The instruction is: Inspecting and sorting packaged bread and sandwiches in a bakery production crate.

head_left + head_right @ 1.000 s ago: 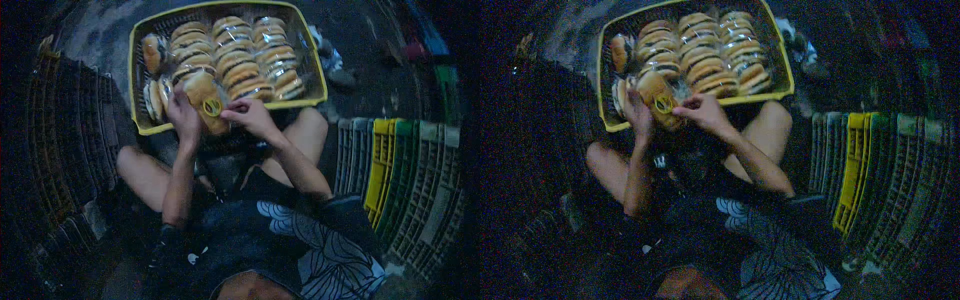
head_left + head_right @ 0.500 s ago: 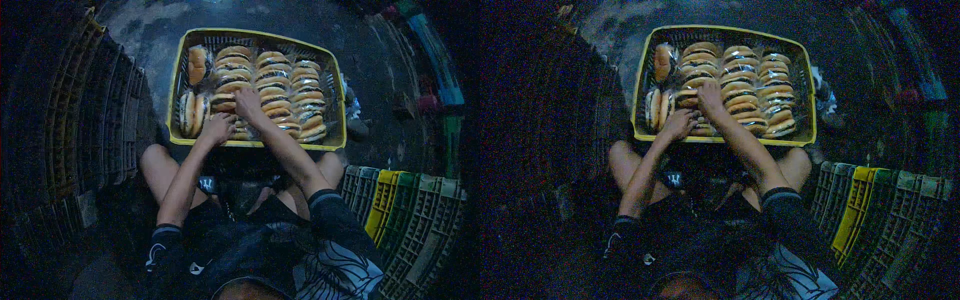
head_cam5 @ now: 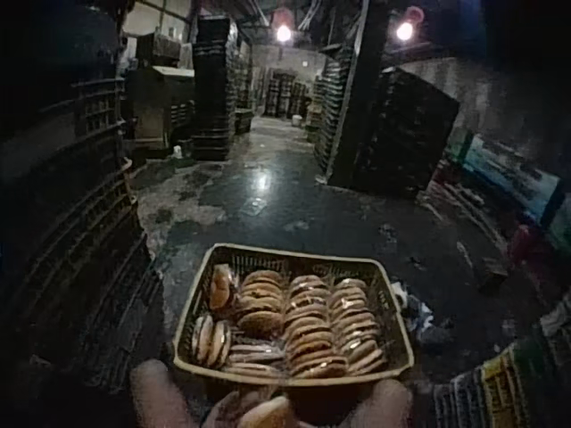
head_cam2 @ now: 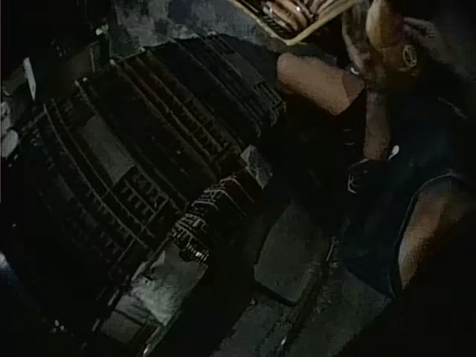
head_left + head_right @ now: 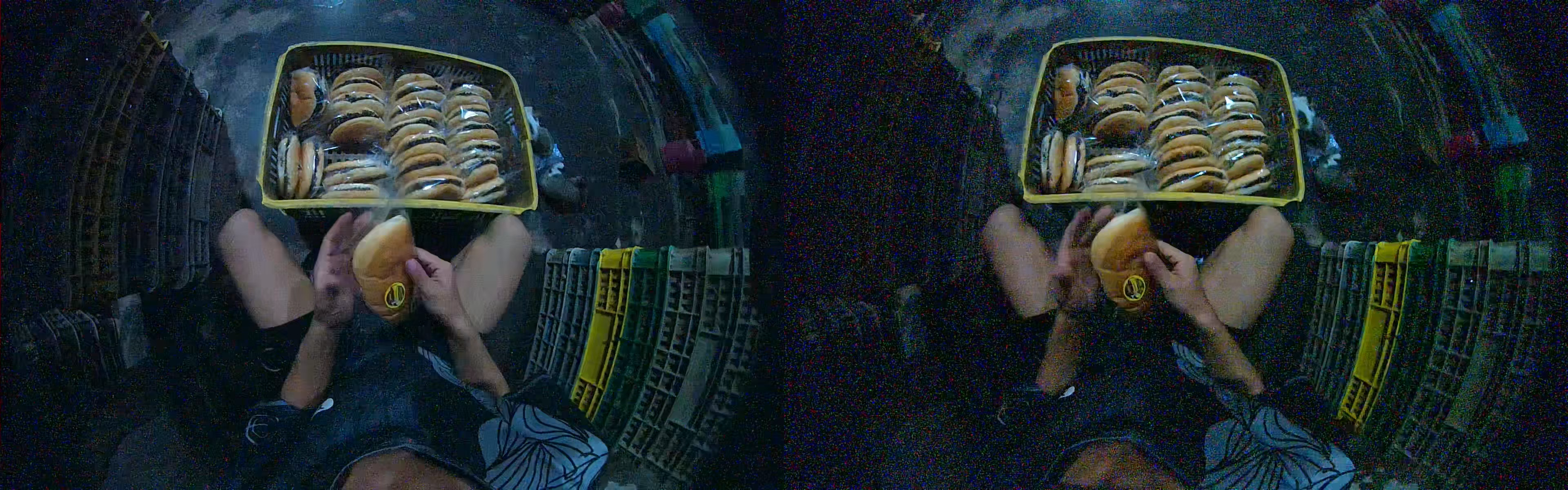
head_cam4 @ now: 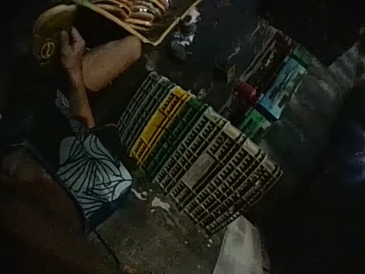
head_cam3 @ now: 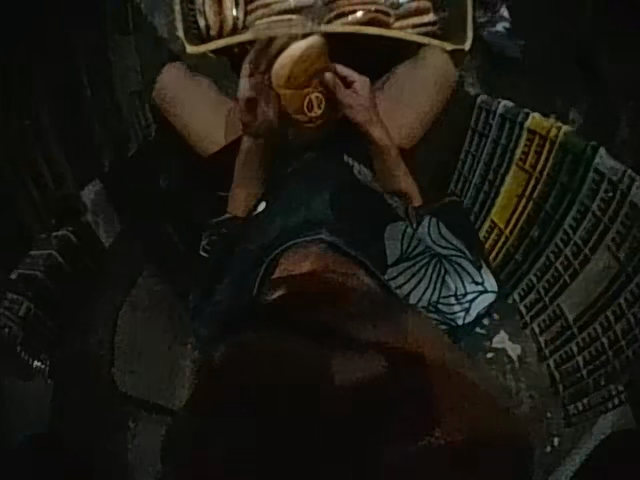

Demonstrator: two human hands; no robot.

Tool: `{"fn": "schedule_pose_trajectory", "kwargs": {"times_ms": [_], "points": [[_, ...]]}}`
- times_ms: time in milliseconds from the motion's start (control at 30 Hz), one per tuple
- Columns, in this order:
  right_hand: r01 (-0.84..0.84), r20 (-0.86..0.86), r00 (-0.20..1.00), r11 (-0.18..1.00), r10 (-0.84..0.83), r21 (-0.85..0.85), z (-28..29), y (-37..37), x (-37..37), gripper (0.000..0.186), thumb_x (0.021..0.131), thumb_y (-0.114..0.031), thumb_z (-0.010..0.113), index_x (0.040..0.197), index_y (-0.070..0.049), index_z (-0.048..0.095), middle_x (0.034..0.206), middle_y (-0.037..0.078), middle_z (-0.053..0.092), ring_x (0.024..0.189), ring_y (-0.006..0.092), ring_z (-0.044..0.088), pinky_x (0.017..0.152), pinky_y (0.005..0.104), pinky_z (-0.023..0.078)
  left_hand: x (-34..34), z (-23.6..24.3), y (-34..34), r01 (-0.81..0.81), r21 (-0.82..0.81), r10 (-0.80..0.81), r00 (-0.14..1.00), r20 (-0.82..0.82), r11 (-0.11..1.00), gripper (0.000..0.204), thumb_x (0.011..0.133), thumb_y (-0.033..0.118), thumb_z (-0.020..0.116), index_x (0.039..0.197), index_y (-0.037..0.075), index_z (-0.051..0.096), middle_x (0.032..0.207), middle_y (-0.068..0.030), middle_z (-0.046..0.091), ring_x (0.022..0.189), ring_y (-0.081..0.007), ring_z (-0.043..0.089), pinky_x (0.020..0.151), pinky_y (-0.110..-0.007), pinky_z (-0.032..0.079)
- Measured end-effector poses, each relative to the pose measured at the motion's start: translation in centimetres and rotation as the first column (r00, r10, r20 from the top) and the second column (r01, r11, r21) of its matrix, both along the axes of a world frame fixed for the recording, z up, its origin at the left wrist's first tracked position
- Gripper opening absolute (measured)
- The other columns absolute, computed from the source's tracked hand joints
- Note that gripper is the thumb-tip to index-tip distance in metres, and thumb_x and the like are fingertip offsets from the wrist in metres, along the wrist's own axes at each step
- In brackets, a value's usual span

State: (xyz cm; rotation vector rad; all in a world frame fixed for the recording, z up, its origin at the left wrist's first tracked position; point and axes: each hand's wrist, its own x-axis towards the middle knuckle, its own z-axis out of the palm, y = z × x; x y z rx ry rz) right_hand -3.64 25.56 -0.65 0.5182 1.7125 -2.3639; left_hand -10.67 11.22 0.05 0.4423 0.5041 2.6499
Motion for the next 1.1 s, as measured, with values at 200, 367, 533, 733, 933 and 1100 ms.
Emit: {"fn": "schedule_pose_trajectory", "kwargs": {"times_ms": [200, 367, 533, 733, 933, 1100], "points": [[0.412, -0.547, 0.814, 0.469, 0.194, 0.781, 5.5, -0.2, 0.9, 0.017, 0.079, -0.015, 0.053, 0.083, 0.0, 0.056, 0.079, 0.008, 0.058, 0.074, 0.0213, 0.054, 0.069, 0.0303, 0.043, 3.8, 1.4, -1.4, -0.082, -0.525, -0.085, 0.954, -0.287, 0.847, 0.075, 0.067, 0.008, 0.066, 0.126, 0.004, 0.02, 0.129, -0.012, 0.025, 0.116, -0.024, 0.032, 0.095, -0.037, 0.029], [0.394, -0.328, 0.884, 0.909, -0.334, 0.136, 3.6, 3.0, 3.4, 0.015, 0.085, -0.019, 0.047, 0.079, -0.005, 0.051, 0.072, -0.001, 0.052, 0.065, 0.0097, 0.049, 0.06, 0.0269, 0.042, 4.3, 0.9, -2.0, -0.027, -0.449, 0.029, 1.0, -0.002, 0.893, 0.077, 0.067, 0.02, 0.067, 0.127, 0.005, 0.019, 0.131, -0.0141, 0.024, 0.118, -0.0266, 0.03, 0.093, -0.039, 0.03], [0.042, -0.547, 0.831, 0.992, -0.101, -0.119, 5.2, 0.5, 2.9, 0.023, 0.084, -0.025, 0.047, 0.085, -0.003, 0.049, 0.076, 0.001, 0.05, 0.067, 0.0105, 0.049, 0.065, 0.0246, 0.042, 2.2, 3.3, -2.7, 0.389, -0.502, -0.465, 0.885, -0.03, 0.773, 0.079, 0.061, 0.022, 0.072, 0.124, 0.005, 0.029, 0.122, -0.0158, 0.036, 0.116, -0.0237, 0.032, 0.095, -0.037, 0.026], [0.1, -0.035, 0.994, 0.983, -0.107, -0.156, 3.8, -0.1, 1.6, 0.022, 0.085, -0.023, 0.044, 0.089, -0.005, 0.054, 0.081, 0.004, 0.055, 0.067, 0.0118, 0.052, 0.062, 0.0253, 0.043, 4.0, 3.3, 0.0, -0.18, -0.569, -0.033, 0.938, -0.344, 0.802, 0.048, 0.068, 0.01, 0.064, 0.108, -0.006, 0.044, 0.109, -0.0161, 0.049, 0.101, -0.0245, 0.048, 0.089, -0.032, 0.036], [0.306, -0.546, 0.838, 0.847, -0.022, 0.435, 4.5, 0.2, 1.2, 0.046, 0.074, -0.038, 0.057, 0.1, -0.001, 0.051, 0.092, 0.006, 0.053, 0.085, 0.0157, 0.051, 0.075, 0.0262, 0.04, 3.9, 2.1, -1.1, 0.002, -0.706, -0.071, 0.995, -0.07, 0.708, 0.061, 0.066, 0.009, 0.066, 0.116, -0.003, 0.033, 0.101, -0.0162, 0.053, 0.096, -0.0203, 0.051, 0.086, -0.032, 0.039], [0.154, -0.392, 0.912, 0.986, -0.121, 0.056, 4.3, 0.5, 1.4, 0.06, 0.071, -0.041, 0.059, 0.111, 0.001, 0.043, 0.102, 0.006, 0.047, 0.093, 0.0134, 0.046, 0.082, 0.0247, 0.036, 3.7, 2.9, -0.2, -0.028, -0.572, 0.015, 1.0, -0.028, 0.82, 0.052, 0.063, 0.006, 0.067, 0.109, -0.001, 0.043, 0.099, -0.0129, 0.054, 0.094, -0.0189, 0.052, 0.083, -0.031, 0.04]]}}
